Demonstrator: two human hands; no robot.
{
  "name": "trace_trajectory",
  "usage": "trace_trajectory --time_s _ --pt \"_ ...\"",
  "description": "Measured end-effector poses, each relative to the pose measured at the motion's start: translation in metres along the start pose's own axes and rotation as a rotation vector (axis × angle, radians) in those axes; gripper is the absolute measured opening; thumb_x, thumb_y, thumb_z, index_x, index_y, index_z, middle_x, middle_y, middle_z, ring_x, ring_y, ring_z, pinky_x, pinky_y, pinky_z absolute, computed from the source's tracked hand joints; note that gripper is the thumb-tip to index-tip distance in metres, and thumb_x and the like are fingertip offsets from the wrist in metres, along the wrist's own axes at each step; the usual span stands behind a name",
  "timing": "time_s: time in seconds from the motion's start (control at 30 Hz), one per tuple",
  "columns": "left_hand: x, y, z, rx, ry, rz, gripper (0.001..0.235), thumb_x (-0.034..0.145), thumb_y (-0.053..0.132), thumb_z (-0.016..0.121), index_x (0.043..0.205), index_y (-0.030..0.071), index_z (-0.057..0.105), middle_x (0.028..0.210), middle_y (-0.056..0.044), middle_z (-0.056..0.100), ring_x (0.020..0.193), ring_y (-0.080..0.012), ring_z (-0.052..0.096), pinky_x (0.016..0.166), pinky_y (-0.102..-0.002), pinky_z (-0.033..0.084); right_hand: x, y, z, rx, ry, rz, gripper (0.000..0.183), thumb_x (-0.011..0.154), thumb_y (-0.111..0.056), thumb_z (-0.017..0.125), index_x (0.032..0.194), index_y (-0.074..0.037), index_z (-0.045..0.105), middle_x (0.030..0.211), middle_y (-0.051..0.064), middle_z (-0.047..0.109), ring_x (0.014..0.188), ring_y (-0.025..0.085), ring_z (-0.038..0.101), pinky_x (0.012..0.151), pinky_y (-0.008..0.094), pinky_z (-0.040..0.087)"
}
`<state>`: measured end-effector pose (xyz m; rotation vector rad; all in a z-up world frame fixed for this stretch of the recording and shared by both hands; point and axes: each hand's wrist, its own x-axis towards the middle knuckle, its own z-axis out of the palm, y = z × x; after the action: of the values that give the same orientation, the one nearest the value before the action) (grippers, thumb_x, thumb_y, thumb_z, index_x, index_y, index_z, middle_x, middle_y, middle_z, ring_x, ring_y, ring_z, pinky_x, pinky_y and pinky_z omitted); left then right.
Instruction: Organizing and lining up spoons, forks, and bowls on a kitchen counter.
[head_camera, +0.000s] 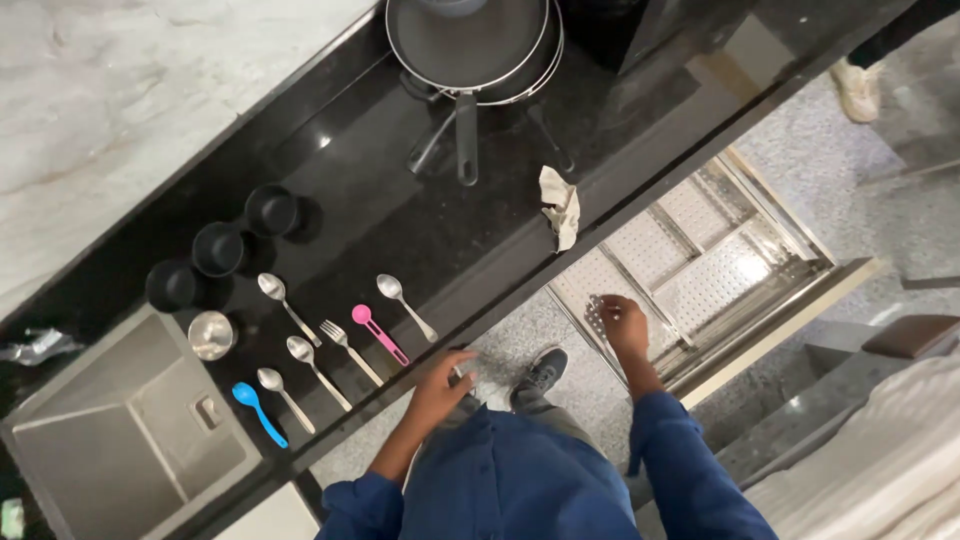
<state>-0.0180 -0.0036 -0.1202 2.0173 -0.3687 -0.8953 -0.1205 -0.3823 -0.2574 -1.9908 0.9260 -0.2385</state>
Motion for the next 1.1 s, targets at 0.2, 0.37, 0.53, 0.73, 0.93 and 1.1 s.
trace_trajectory --time_s 0.2,0.37,0.53,0.73,0.93,1.1 --pt "-0.006 -0.011 0.016 -0.018 0.174 0.084 0.046 0.094 0.020 0.072 0.137 0.009 0.061 0.134 -0.008 0.068 0.123 -0.0196 0.065 0.097 -0.034 0.053 0.049 -0.030 0.042 -0.046 -0.148 -0.007 0.021 0.088 -0.022 0.076 0.105 -0.011 0.079 0.097 0.013 0.076 0.083 0.026 0.075 0.074 0.039 0.059" --pt "-0.027 -0.013 0.011 -0.223 0.182 -0.032 0.042 0.097 0.017 0.070 0.136 0.006 0.061 0.130 -0.007 0.071 0.121 -0.0163 0.068 0.104 -0.032 0.052 0.085 -0.009 0.095 -0.262 -0.162 0.010 0.032 0.087 -0.035 0.080 0.104 -0.009 0.072 0.095 0.015 0.076 0.088 0.034 0.073 0.076 0.046 0.058" --pt "-0.048 -0.006 0.006 -0.424 0.167 -0.106 0.037 0.098 0.013 0.067 0.133 0.002 0.062 0.123 -0.007 0.071 0.117 -0.0142 0.067 0.100 -0.030 0.053 0.091 -0.023 0.104 -0.389 -0.100 -0.063 0.039 0.085 -0.041 0.073 0.111 -0.011 0.072 0.107 0.019 0.071 0.094 0.043 0.069 0.078 0.054 0.056" --pt "-0.042 0.022 0.000 -0.475 0.131 -0.082 0.037 0.099 0.015 0.065 0.134 0.000 0.063 0.117 -0.009 0.071 0.109 -0.0146 0.066 0.093 -0.029 0.052 0.103 0.010 0.120 -0.378 -0.169 0.149 0.042 0.089 -0.047 0.072 0.108 -0.009 0.072 0.107 0.020 0.074 0.100 0.042 0.070 0.085 0.053 0.056" --pt "-0.028 0.051 0.002 -0.404 0.110 -0.089 0.035 0.099 0.018 0.064 0.132 0.004 0.064 0.116 -0.007 0.073 0.106 -0.0122 0.068 0.091 -0.028 0.053 0.093 0.023 0.095 -0.127 -0.201 0.107 0.030 0.085 -0.032 0.077 0.099 -0.006 0.077 0.097 0.018 0.078 0.094 0.033 0.074 0.085 0.043 0.058" --pt "-0.012 0.049 0.019 -0.371 0.066 0.024 0.028 0.100 0.017 0.066 0.124 0.003 0.069 0.111 -0.005 0.075 0.101 -0.0119 0.070 0.087 -0.028 0.055 0.068 0.047 0.050 0.394 -0.218 0.231 0.015 0.085 -0.017 0.076 0.095 -0.006 0.076 0.094 0.009 0.079 0.084 0.017 0.074 0.073 0.031 0.056"
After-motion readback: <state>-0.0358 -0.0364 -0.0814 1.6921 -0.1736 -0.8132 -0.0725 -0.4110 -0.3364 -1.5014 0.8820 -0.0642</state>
